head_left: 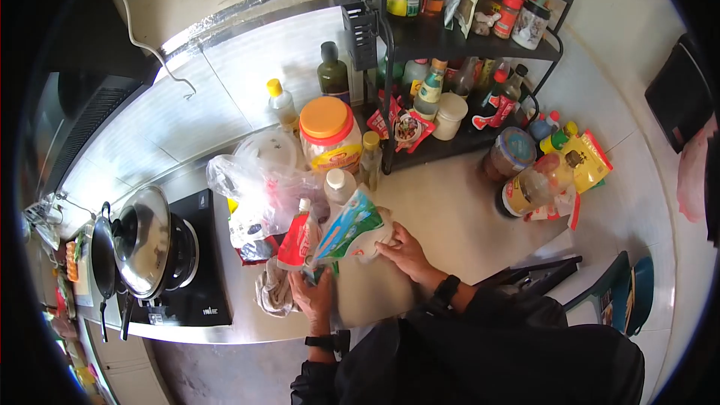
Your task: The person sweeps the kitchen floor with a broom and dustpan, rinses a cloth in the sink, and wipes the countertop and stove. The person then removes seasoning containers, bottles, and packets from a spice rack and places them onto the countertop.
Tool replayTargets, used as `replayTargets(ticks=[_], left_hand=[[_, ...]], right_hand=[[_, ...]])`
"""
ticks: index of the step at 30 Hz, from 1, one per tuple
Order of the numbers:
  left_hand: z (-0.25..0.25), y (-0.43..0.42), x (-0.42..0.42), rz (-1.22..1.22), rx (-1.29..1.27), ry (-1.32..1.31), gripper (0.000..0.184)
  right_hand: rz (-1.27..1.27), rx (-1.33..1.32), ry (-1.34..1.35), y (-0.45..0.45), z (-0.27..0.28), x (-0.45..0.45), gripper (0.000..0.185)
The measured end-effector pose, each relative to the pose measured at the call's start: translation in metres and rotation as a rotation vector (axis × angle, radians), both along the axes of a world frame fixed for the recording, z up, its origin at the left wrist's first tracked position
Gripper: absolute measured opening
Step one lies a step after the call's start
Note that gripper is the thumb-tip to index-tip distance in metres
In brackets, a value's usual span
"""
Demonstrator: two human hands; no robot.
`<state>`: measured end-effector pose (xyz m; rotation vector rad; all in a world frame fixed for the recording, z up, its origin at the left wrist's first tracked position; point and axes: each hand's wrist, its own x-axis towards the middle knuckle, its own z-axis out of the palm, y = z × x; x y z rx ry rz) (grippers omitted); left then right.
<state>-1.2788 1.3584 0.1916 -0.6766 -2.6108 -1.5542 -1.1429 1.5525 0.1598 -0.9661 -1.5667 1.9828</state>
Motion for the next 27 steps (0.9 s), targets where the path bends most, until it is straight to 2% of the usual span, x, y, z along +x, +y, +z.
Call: replayTargets(ticks=[2, 4, 5, 6, 8, 10, 13, 14, 15, 18, 19, 22, 27], left_hand=[[-0.014, -0.005, -0.001, 0.027, -0.051, -0.089, 0.053], [-0.013, -0.001, 0.005, 0.055, -0.025, -0.119, 0.053], [-0.014, -0.005, 0.006, 0.079, -0.022, -0.136, 0.052], [-0.036, -0.011, 0.003, 0.062, -0.049, -0.055, 0.051], [-0.036, -0.009, 0.003, 0.082, -0.075, -0.045, 0.048], [-0.034, -0.01, 0.005, 0.109, -0.182, 0.068, 0.046], [-0.025, -0.014, 0.01, 0.094, -0.215, 0.108, 0.046], [-0.023, -0.018, 0.011, 0.078, -0.228, 0.07, 0.046], [-0.022, -0.021, 0.011, 0.063, -0.239, 0.033, 0.047], [-0.02, -0.022, 0.015, 0.072, -0.087, -0.128, 0.044], [-0.013, -0.02, 0.019, 0.089, -0.113, -0.213, 0.039], [-0.011, -0.006, 0.029, 0.041, 0.547, -0.653, 0.034], [-0.02, -0.006, 0.025, 0.012, 0.581, -0.692, 0.035]], right_hand=[[0.023, -0.028, -0.09, 0.003, -0.012, 0.007, 0.073], [0.077, -0.105, -0.218, 0.005, 0.024, 0.01, 0.075], [0.098, -0.124, -0.196, 0.01, 0.021, 0.011, 0.075], [0.124, -0.152, -0.178, 0.014, 0.014, 0.015, 0.075], [0.152, -0.188, -0.185, 0.011, 0.01, 0.017, 0.075], [0.144, -0.186, -0.229, 0.013, 0.028, 0.018, 0.073], [0.156, 0.001, -0.268, 0.015, 0.025, 0.02, 0.077], [0.147, 0.078, -0.273, 0.016, 0.013, 0.021, 0.079], [0.134, 0.249, -0.142, 0.019, -0.022, 0.022, 0.083], [0.172, 0.251, -0.166, 0.027, -0.019, 0.023, 0.085], [0.207, 0.293, -0.25, 0.028, -0.008, 0.023, 0.084], [0.212, 0.352, -0.19, 0.031, -0.016, 0.024, 0.084], [0.251, 0.4, -0.275, 0.032, 0.005, 0.023, 0.084]])
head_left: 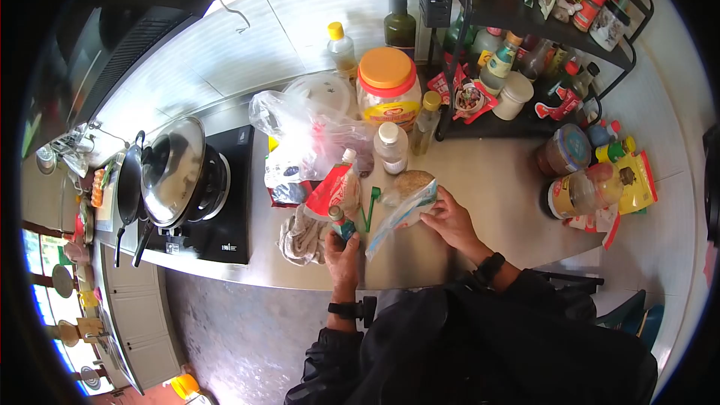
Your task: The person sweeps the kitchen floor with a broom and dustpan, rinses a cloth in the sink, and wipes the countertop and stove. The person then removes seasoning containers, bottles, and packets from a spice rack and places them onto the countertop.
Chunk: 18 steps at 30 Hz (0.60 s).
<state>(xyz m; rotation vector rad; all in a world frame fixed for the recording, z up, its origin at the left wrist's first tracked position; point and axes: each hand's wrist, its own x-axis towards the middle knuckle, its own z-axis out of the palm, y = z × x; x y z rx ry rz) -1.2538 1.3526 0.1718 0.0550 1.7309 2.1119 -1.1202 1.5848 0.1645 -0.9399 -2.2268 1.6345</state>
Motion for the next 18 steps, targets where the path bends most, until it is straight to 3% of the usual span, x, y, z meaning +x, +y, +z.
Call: replayTargets(ticks=[2, 5, 8, 11, 16, 17, 18], left_hand=[[-0.017, -0.005, -0.003, -0.025, 0.009, 0.013, 0.039], [-0.052, -0.014, -0.014, -0.004, -0.235, 0.366, 0.041], [-0.014, -0.019, -0.015, 0.041, -0.584, 0.858, 0.043], [0.005, -0.025, -0.015, -0.073, -0.712, 0.515, 0.041], [0.001, 0.004, -0.02, -0.062, -0.497, 0.591, 0.034], [0.006, 0.01, -0.022, -0.096, -0.677, 0.794, 0.03], [-0.01, 0.017, -0.027, -0.067, -0.628, 0.763, 0.029]], right_hand=[[0.002, 0.047, -0.054, -0.001, 0.01, 0.002, 0.084], [0.02, 0.173, -0.131, 0.0, 0.02, -0.001, 0.084], [0.026, 0.304, -0.113, 0.001, 0.03, -0.003, 0.082], [0.005, 0.396, -0.013, 0.0, 0.035, -0.002, 0.077], [-0.005, 0.419, 0.032, 0.004, 0.04, -0.006, 0.057], [-0.006, 0.421, 0.017, 0.005, 0.04, -0.006, 0.053], [-0.001, 0.423, 0.016, 0.007, 0.038, -0.005, 0.05]])
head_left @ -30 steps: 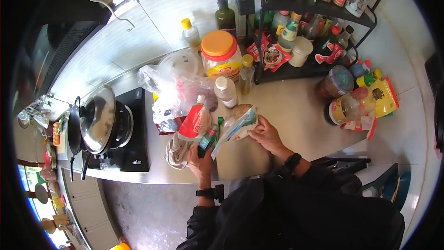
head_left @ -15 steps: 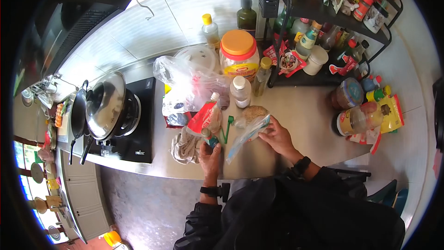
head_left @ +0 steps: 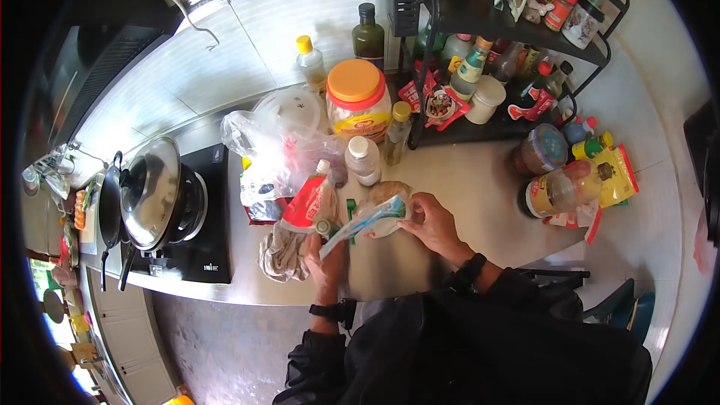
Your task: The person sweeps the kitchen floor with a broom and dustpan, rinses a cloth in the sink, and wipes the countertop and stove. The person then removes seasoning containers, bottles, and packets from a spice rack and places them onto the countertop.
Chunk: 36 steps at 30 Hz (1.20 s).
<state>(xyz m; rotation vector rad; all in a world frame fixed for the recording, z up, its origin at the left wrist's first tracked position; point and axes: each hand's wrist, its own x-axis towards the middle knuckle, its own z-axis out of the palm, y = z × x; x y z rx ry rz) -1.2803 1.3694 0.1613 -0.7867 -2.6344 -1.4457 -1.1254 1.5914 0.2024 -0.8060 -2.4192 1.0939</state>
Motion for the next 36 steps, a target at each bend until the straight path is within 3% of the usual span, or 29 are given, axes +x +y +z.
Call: replayTargets(ticks=[1, 4, 7, 10, 13, 16, 17, 18, 19, 20, 21, 22, 23, 25, 26, 27, 29, 31, 33, 36], left_hand=[[-0.017, 0.007, -0.004, 0.016, 0.056, -0.027, 0.028], [0.015, 0.028, 0.007, 0.068, -0.021, -0.12, 0.027], [0.021, 0.039, 0.009, 0.072, 0.066, -0.189, 0.029], [0.012, 0.034, 0.007, 0.04, -0.09, -0.213, 0.035], [0.014, 0.021, 0.014, -0.009, 0.077, -0.417, 0.048], [-0.001, -0.012, 0.009, -0.031, -0.031, -0.29, 0.071], [-0.001, -0.025, 0.007, -0.044, -0.002, -0.352, 0.069], [0.013, -0.039, 0.004, -0.065, -0.06, -0.418, 0.052], [0.019, -0.057, -0.008, -0.141, -0.134, -0.401, 0.057], [0.041, -0.063, -0.012, -0.155, -0.149, -0.438, 0.042], [0.041, -0.079, -0.03, -0.327, -0.205, -0.106, 0.023], [0.109, -0.076, -0.027, -0.295, -0.262, -0.471, 0.026], [0.144, -0.081, -0.04, -0.331, -0.366, -0.475, 0.029], [0.198, -0.088, -0.058, -0.305, -0.377, -0.192, 0.027], [0.237, -0.087, -0.066, -0.198, -0.465, -0.353, 0.028], [0.282, -0.073, -0.056, -0.177, -0.36, -0.317, 0.028], [0.315, -0.079, -0.068, -0.15, -0.156, -0.336, 0.032], [0.368, -0.076, -0.07, -0.186, -0.532, 0.09, 0.036], [0.386, -0.092, -0.105, -0.142, -0.435, 0.13, 0.028], [0.456, -0.061, -0.094, -0.187, -0.338, 0.308, 0.019]], right_hand=[[0.005, 0.001, -0.003, 0.002, -0.004, 0.001, 0.047], [-0.032, -0.052, -0.049, 0.004, -0.004, 0.004, 0.042], [-0.054, -0.101, -0.069, 0.003, -0.01, 0.002, 0.04], [-0.055, -0.108, -0.098, -0.001, -0.015, -0.003, 0.04], [-0.04, -0.127, -0.18, -0.004, -0.005, 0.002, 0.045], [-0.023, -0.065, -0.11, 0.001, -0.007, 0.005, 0.056], [0.001, -0.049, -0.125, 0.003, -0.002, 0.007, 0.06], [0.035, 0.003, -0.118, 0.007, -0.003, 0.008, 0.06], [0.074, 0.049, -0.117, 0.01, -0.004, 0.009, 0.061], [0.113, 0.065, -0.163, 0.013, 0.003, 0.009, 0.061], [0.155, 0.078, -0.21, 0.015, 0.016, 0.009, 0.061], [0.194, 0.093, -0.255, 0.016, 0.024, 0.008, 0.061], [0.24, 0.111, -0.258, 0.018, 0.026, 0.008, 0.061], [0.335, 0.152, -0.27, 0.023, 0.03, 0.011, 0.062], [0.353, 0.167, -0.228, 0.026, 0.033, 0.013, 0.06], [0.378, 0.175, -0.188, 0.027, 0.036, 0.017, 0.057], [0.435, 0.188, -0.103, 0.028, 0.037, 0.022, 0.054], [0.491, 0.199, -0.005, 0.029, 0.023, 0.025, 0.051], [0.532, 0.172, 0.076, 0.031, 0.011, 0.028, 0.047], [0.577, 0.084, 0.104, 0.034, 0.011, 0.03, 0.042]])
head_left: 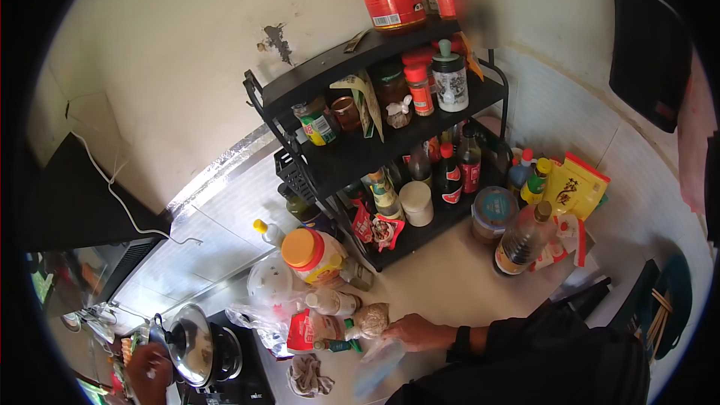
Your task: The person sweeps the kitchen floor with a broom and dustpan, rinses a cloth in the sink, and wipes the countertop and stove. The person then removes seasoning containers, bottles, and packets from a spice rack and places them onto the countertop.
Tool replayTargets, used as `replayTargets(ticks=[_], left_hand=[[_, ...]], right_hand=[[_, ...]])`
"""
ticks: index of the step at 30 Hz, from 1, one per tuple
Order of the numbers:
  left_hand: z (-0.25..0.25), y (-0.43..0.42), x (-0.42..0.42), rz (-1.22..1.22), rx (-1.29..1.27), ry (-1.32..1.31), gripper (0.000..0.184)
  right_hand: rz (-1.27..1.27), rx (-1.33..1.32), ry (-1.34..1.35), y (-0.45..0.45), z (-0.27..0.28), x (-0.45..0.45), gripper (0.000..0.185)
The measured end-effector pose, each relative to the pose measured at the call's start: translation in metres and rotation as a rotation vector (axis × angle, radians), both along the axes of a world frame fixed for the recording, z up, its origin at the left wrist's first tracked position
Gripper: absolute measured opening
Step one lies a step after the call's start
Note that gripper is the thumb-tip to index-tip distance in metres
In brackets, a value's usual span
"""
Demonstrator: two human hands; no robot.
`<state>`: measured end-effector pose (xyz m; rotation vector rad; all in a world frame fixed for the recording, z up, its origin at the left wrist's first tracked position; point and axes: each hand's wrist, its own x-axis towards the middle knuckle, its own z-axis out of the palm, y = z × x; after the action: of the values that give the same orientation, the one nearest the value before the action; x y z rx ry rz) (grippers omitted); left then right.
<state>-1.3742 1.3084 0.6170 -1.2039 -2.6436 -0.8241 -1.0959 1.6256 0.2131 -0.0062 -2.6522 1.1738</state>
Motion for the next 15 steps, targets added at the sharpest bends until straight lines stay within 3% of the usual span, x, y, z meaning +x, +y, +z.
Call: replayTargets(ticks=[3, 4, 5, 6, 8, 10, 13, 15], left_hand=[[0.065, 0.035, 0.001, -0.031, -0.124, 0.075, 0.034], [0.074, 0.054, 0.007, -0.018, -0.113, 0.162, 0.023], [0.081, 0.068, 0.001, -0.074, -0.074, 0.26, 0.02], [0.105, 0.098, 0.015, -0.119, -0.191, 0.057, 0.022], [0.11, 0.138, 0.004, -0.224, -0.153, 0.079, 0.034], [0.109, 0.181, 0.015, -0.322, -0.122, 0.188, 0.038], [0.109, 0.255, 0.048, -0.458, -0.211, 0.217, 0.038], [0.107, 0.298, 0.052, -0.578, -0.24, 0.155, 0.038]], right_hand=[[-0.03, 0.018, -0.03, 0.008, 0.015, -0.002, 0.035], [-0.053, 0.021, 0.022, 0.007, 0.014, -0.006, 0.031], [-0.116, 0.068, -0.136, 0.007, 0.029, -0.013, 0.031], [-0.081, 0.136, -0.298, 0.014, 0.041, -0.021, 0.038], [-0.12, 0.052, -0.254, 0.033, 0.044, -0.025, 0.049], [-0.12, 0.075, -0.502, 0.053, 0.029, -0.038, 0.055], [-0.172, 0.061, -0.559, 0.074, 0.041, -0.04, 0.055], [-0.284, -0.104, -0.34, 0.073, 0.026, -0.037, 0.061]])
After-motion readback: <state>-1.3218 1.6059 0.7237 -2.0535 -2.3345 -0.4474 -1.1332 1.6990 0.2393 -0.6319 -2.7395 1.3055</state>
